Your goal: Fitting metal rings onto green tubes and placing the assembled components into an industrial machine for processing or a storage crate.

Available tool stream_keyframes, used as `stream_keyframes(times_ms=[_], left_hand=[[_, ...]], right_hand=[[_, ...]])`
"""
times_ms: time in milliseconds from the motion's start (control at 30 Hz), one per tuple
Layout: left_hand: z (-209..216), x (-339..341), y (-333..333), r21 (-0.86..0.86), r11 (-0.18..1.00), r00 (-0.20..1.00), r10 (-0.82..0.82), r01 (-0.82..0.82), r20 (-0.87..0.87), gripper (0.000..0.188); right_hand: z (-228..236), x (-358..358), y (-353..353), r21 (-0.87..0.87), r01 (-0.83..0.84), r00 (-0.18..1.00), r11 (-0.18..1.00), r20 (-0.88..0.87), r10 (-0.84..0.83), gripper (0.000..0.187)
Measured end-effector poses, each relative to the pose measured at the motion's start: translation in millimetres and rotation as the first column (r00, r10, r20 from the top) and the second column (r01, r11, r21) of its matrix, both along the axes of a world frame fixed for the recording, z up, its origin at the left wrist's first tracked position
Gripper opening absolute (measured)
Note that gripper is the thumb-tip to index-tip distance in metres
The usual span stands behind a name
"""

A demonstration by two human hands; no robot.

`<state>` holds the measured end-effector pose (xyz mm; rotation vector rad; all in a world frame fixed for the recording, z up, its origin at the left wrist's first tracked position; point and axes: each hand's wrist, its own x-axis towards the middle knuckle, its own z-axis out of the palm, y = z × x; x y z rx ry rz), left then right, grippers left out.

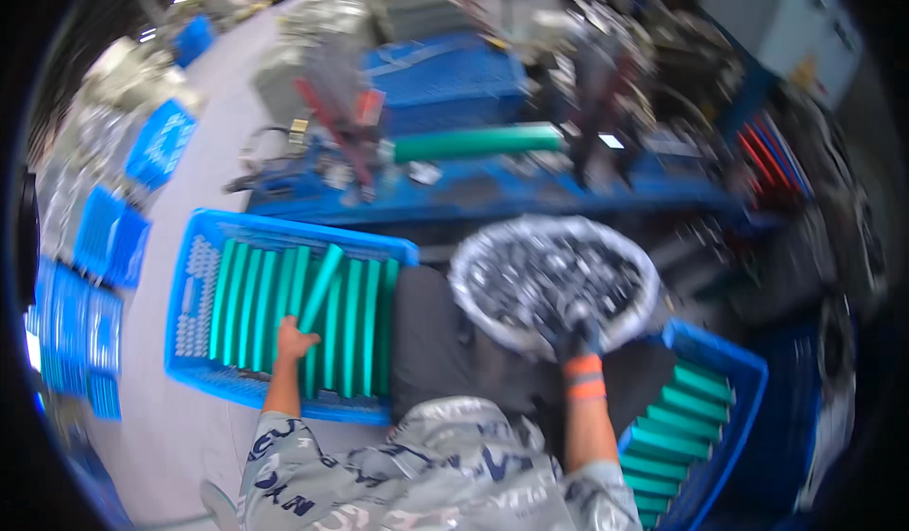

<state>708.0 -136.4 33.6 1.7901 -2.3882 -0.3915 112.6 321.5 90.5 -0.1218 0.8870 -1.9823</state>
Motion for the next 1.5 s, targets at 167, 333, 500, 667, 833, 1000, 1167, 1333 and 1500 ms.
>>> stream_keyframes(times_ms=[167, 333, 500, 667, 833, 1000, 1167, 1333, 1500], left_hand=[[135.2, -186.0, 92.5, -0.003, 0.965, 0.909, -0.249, 0.264, -0.333, 0.071], [240.2, -266.6, 153.1, -0.067, 0.859, 0.802, -0.500, 0.508, -0.328, 0.069], [288.0, -284.4, 176.6, -0.074, 0.676, 0.644, -0.726, 0.734, -0.243, 0.063], [302.8, -285.6, 175.4, -0.084, 0.618, 0.600, -0.783, 0.782, -0.166, 0.066], [309.6, -282.6, 172.9, -0.045, 0.634, 0.626, -0.771, 0.772, -0.116, 0.063], [304.3, -281.9, 170.6, -0.066, 0.606, 0.597, -0.794, 0.793, -0.120, 0.065], [282.5, -289.7, 176.9, -0.146, 0.611, 0.600, -0.792, 0.778, -0.117, 0.066], [264.3, -286.0, 185.8, -0.166, 0.710, 0.673, -0.703, 0.684, -0.231, 0.064], [236.6, -267.5, 185.7, 0.119, 0.805, 0.376, -0.136, 0.581, -0.916, 0.064]], right_hand=[[43.5, 18.0, -26.0, -0.179, 0.065, 0.957, 0.982, 0.289, -0.010, 0.076], [123.5, 35.1, -37.0, -0.402, -0.086, 0.971, 0.912, 0.172, 0.168, 0.101], [139.5, 38.8, -28.2, -0.236, -0.076, 0.994, 0.969, -0.093, 0.056, 0.125], [138.2, 31.4, -24.2, -0.053, -0.032, 0.893, 0.998, -0.450, 0.004, 0.117], [134.9, 27.8, -18.8, 0.018, -0.096, 0.784, 0.995, -0.615, 0.087, 0.096], [134.6, 26.9, -19.4, 0.076, -0.135, 0.764, 0.988, -0.628, 0.152, 0.090], [144.2, 25.6, -24.6, 0.138, -0.111, 0.754, 0.984, -0.634, 0.174, 0.077], [140.2, 4.7, -27.2, 0.210, 0.037, 0.475, 0.977, -0.864, 0.168, 0.055], [39.9, -24.8, -5.2, 0.263, 0.067, 0.883, 0.962, -0.464, 0.066, 0.035]])
